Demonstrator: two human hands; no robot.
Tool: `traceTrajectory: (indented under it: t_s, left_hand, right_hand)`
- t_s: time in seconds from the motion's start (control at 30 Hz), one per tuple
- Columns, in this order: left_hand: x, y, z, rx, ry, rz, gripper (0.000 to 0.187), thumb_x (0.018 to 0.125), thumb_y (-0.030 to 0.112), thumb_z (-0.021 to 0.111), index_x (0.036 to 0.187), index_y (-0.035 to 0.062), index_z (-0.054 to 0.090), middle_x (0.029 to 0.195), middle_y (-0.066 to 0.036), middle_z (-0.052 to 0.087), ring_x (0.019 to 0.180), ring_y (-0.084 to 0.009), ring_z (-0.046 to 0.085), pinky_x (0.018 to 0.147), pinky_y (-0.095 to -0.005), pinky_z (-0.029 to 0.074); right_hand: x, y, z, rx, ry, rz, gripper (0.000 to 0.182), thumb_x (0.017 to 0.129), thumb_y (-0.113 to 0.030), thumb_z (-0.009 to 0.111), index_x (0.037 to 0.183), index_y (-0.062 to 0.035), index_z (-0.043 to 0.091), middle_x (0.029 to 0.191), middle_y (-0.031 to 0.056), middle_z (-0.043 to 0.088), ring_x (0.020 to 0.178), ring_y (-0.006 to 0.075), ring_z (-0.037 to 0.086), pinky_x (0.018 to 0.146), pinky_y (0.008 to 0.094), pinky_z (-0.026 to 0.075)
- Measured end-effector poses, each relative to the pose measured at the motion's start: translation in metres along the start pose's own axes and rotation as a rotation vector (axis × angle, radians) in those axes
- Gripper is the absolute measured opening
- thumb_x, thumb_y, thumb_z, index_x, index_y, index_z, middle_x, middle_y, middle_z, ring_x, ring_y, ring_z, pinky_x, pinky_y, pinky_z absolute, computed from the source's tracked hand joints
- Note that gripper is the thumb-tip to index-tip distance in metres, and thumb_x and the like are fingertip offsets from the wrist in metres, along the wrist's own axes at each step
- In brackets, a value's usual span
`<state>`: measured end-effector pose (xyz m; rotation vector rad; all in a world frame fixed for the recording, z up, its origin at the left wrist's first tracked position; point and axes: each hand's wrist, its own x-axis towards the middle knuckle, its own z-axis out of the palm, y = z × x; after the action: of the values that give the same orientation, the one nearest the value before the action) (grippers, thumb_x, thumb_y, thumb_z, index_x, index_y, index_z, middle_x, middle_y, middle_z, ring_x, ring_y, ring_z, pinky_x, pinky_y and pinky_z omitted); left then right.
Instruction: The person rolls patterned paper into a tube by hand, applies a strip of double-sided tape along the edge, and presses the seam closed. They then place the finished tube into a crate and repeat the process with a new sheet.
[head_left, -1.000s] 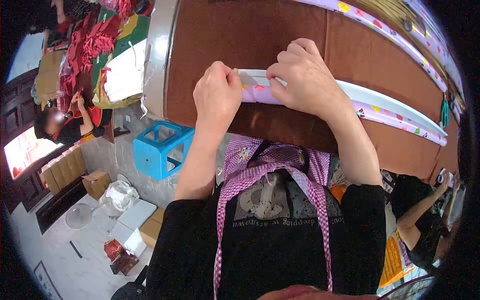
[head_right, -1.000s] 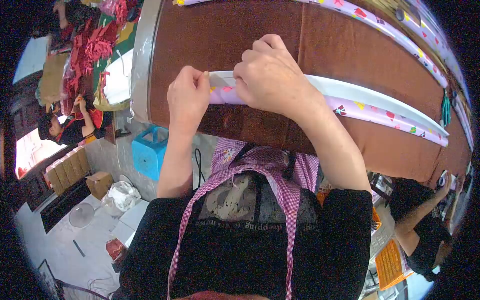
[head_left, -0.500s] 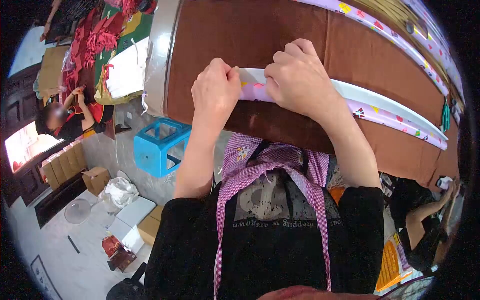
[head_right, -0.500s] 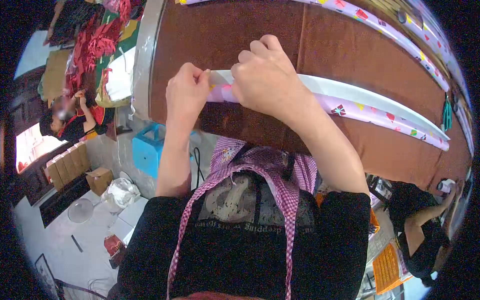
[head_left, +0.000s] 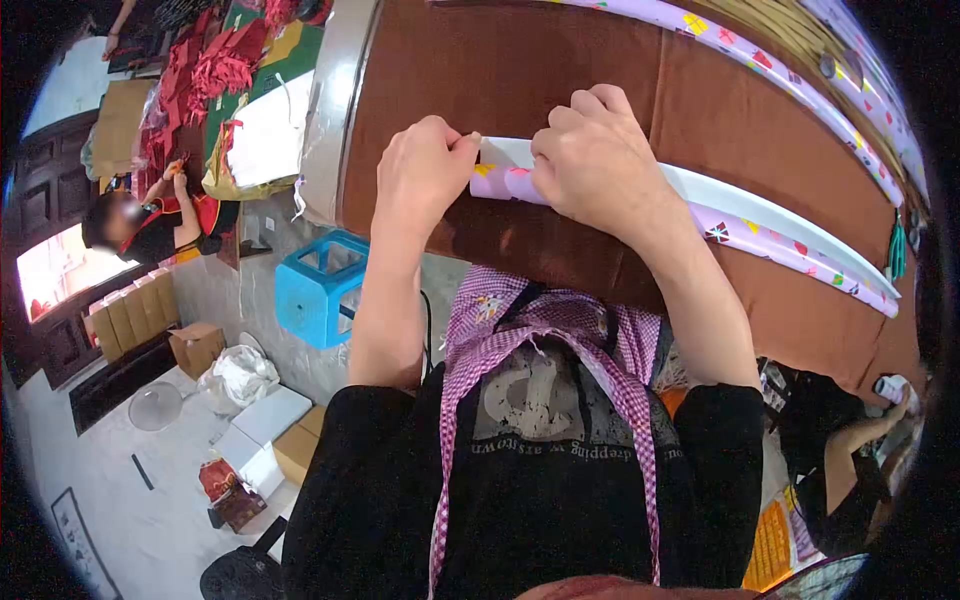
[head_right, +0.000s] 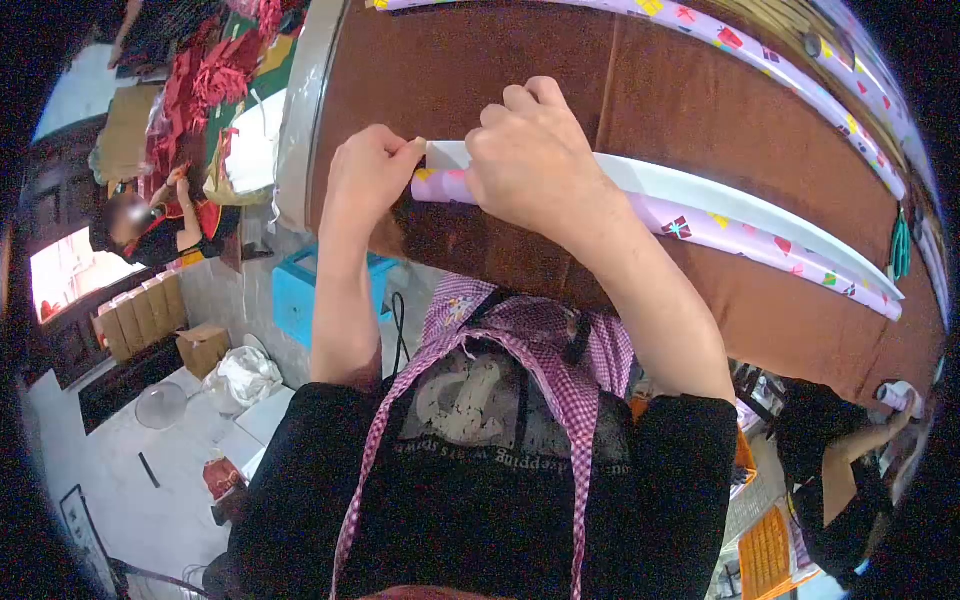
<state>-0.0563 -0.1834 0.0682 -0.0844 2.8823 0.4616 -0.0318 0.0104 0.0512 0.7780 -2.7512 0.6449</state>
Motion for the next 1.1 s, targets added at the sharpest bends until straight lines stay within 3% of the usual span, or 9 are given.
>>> traceTrajectory:
  t_s: [0.17, 0.3, 0.37, 0.47, 0.5, 0.57, 0.77, 1.1]
  left_hand:
    - [0.004, -0.003, -0.003, 0.009, -0.041, -0.003, 0.031, 0.086, 0.032, 0.067, 0.086, 0.0015, 0.072, 0.089, -0.022, 0.070, 0.090, -0.0405, 0.067, 0.082, -0.0478, 0.053]
    - [0.015, -0.033, -0.006, 0.237, 0.143, -0.045, 0.028, 0.090, 0.029, 0.062, 0.089, 0.0026, 0.071, 0.093, -0.023, 0.069, 0.093, -0.0417, 0.066, 0.083, -0.0498, 0.053]
    - [0.006, -0.039, -0.020, 0.200, 0.152, -0.015, 0.026, 0.092, 0.026, 0.061, 0.091, 0.0009, 0.068, 0.091, -0.023, 0.069, 0.090, -0.0420, 0.066, 0.079, -0.0497, 0.052]
    - [-0.018, -0.027, -0.023, -0.143, 0.343, 0.269, 0.019, 0.093, 0.018, 0.062, 0.093, -0.0006, 0.064, 0.089, -0.020, 0.066, 0.082, -0.0397, 0.063, 0.072, -0.0470, 0.049]
    - [-0.025, -0.020, -0.015, -0.270, 0.320, 0.371, 0.015, 0.090, 0.015, 0.064, 0.094, 0.0011, 0.063, 0.096, -0.016, 0.066, 0.087, -0.0359, 0.063, 0.075, -0.0451, 0.048]
    - [-0.037, -0.009, 0.001, -0.133, 0.323, 0.648, 0.018, 0.085, 0.017, 0.069, 0.097, 0.0040, 0.063, 0.103, -0.011, 0.065, 0.097, -0.0303, 0.061, 0.083, -0.0426, 0.044]
    - [-0.050, -0.006, 0.022, -0.008, 0.294, 0.765, 0.034, 0.079, 0.024, 0.074, 0.106, 0.0065, 0.064, 0.114, -0.005, 0.064, 0.106, -0.0245, 0.057, 0.090, -0.0411, 0.039]
    - [-0.037, -0.015, 0.024, 0.019, 0.271, 0.873, 0.038, 0.077, 0.024, 0.074, 0.110, 0.0085, 0.063, 0.119, -0.003, 0.065, 0.104, -0.0200, 0.057, 0.090, -0.0400, 0.038]
  right_hand:
    - [0.000, 0.001, 0.002, -0.007, 0.021, -0.001, 0.016, 0.075, -0.015, 0.063, 0.069, -0.0041, 0.072, 0.073, 0.0093, 0.064, 0.081, 0.0253, 0.058, 0.090, 0.0389, 0.042]
    - [0.000, 0.002, 0.001, -0.001, 0.005, 0.003, 0.016, 0.076, -0.016, 0.063, 0.069, -0.0042, 0.072, 0.073, 0.0094, 0.065, 0.081, 0.0255, 0.058, 0.090, 0.0387, 0.042]
    - [0.000, 0.002, 0.003, -0.005, 0.020, -0.005, 0.017, 0.076, -0.016, 0.063, 0.069, -0.0042, 0.072, 0.073, 0.0093, 0.065, 0.080, 0.0256, 0.058, 0.090, 0.0386, 0.042]
    - [0.001, 0.002, 0.000, -0.010, -0.010, 0.005, 0.016, 0.076, -0.016, 0.063, 0.068, -0.0046, 0.072, 0.072, 0.0090, 0.064, 0.080, 0.0256, 0.058, 0.089, 0.0386, 0.042]
    - [0.001, 0.002, 0.001, -0.015, -0.012, 0.000, 0.016, 0.076, -0.016, 0.063, 0.068, -0.0046, 0.072, 0.072, 0.0090, 0.064, 0.080, 0.0256, 0.058, 0.089, 0.0386, 0.042]
    - [0.000, 0.002, 0.002, -0.024, 0.029, -0.009, 0.016, 0.075, -0.015, 0.062, 0.067, -0.0048, 0.071, 0.071, 0.0088, 0.063, 0.079, 0.0257, 0.057, 0.088, 0.0388, 0.043]
    - [-0.001, 0.003, 0.003, -0.008, 0.039, -0.022, 0.015, 0.073, -0.015, 0.061, 0.067, -0.0050, 0.070, 0.071, 0.0087, 0.062, 0.078, 0.0261, 0.057, 0.088, 0.0392, 0.043]
    - [0.000, 0.003, -0.002, -0.019, -0.009, -0.014, 0.016, 0.076, -0.015, 0.061, 0.069, -0.0049, 0.070, 0.072, 0.0087, 0.063, 0.081, 0.0261, 0.058, 0.090, 0.0397, 0.042]
